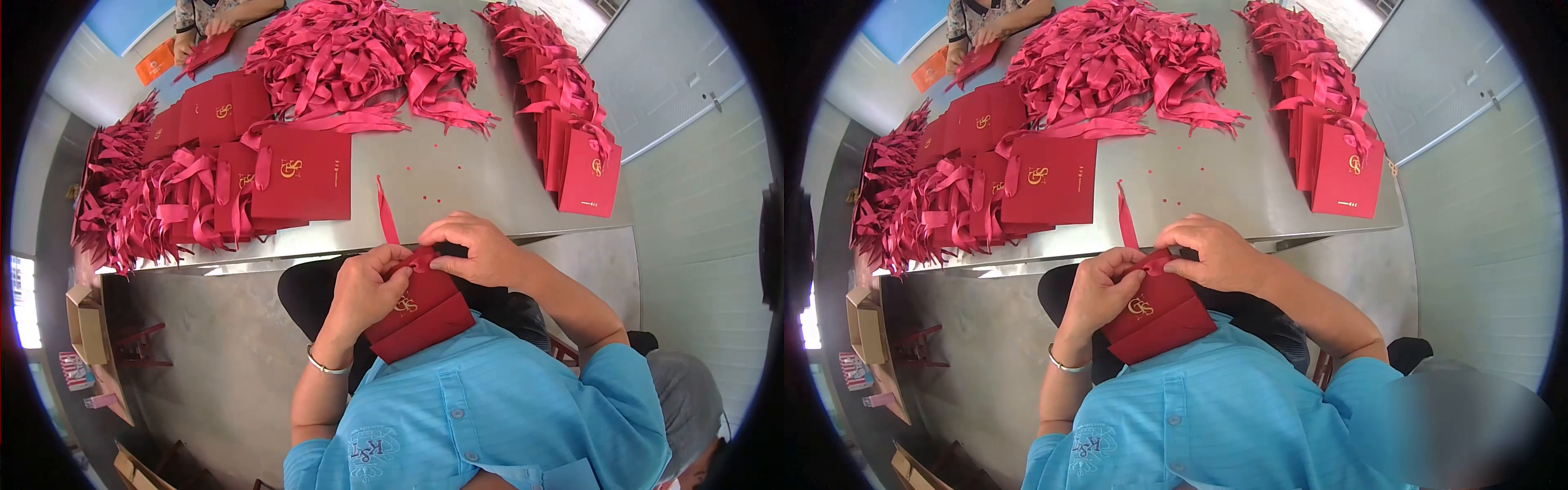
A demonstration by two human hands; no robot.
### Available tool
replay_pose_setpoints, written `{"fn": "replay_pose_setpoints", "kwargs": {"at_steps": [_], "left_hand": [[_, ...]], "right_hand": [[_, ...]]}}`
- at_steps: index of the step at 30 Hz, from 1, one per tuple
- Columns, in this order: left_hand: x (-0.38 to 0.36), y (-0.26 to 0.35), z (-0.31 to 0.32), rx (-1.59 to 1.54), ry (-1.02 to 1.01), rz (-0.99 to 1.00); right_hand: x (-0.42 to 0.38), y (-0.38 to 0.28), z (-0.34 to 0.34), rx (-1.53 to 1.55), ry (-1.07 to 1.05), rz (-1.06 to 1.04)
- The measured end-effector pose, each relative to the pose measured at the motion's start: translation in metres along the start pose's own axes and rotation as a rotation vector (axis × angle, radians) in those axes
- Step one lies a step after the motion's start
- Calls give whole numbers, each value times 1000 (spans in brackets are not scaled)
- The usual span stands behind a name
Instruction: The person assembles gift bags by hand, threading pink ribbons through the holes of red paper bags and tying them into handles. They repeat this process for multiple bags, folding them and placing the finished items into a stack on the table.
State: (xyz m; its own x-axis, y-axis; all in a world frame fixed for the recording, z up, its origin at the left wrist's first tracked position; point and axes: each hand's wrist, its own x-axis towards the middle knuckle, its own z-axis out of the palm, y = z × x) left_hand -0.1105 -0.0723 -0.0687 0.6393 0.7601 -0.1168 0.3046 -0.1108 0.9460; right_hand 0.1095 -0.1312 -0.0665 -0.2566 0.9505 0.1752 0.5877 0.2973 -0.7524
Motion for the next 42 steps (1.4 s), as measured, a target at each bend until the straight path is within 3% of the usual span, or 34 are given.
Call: {"fn": "replay_pose_setpoints", "kwargs": {"at_steps": [2, 4, 5, 10, 14, 17, 19, 20, 22, 23, 25, 26, 28, 31, 35, 37, 42], "left_hand": [[-1, 1, -1, -24, -2, -24], [-2, 1, -2, -28, 9, -20], [-2, 1, -3, -31, 12, -16], [-3, 0, -3, 24, 52, 9], [-2, 1, -3, 67, 65, 2], [-1, 2, -2, 124, 69, 34], [-1, 6, -2, 119, 76, 25], [-1, 7, -2, 118, 82, 14], [0, 3, 1, 125, 100, 50], [0, 1, 1, 134, 116, 82], [0, 3, -1, 145, 121, 84], [0, 3, -1, 155, 119, 85], [1, -2, -1, 129, 131, 100], [1, -4, -1, 108, 127, 96], [4, -4, 0, 103, 103, 94], [4, 1, 0, 68, 78, 66], [6, -1, -1, 74, 63, 7]], "right_hand": [[4, -3, 2, -53, 8, -91], [5, -16, 4, 160, 51, 155], [6, -18, 5, 158, 45, 150], [7, -14, 5, 41, -43, 155], [7, -28, 1, 57, 15, 164], [9, -43, -9, -170, -9, 168], [9, -39, -9, -421, 62, -98], [10, -41, -11, -424, 61, -99], [17, -49, -19, -243, -148, 61], [20, -48, -20, -245, -149, 56], [25, -43, -23, 327, -304, 397], [25, -42, -23, 326, -308, 394], [26, -39, -22, 616, -355, 577], [20, -30, -20, 569, -410, 427], [14, -26, -31, 608, -472, 422], [11, -20, -39, 946, -552, 392], [9, -11, -40, 1114, -441, 241]]}}
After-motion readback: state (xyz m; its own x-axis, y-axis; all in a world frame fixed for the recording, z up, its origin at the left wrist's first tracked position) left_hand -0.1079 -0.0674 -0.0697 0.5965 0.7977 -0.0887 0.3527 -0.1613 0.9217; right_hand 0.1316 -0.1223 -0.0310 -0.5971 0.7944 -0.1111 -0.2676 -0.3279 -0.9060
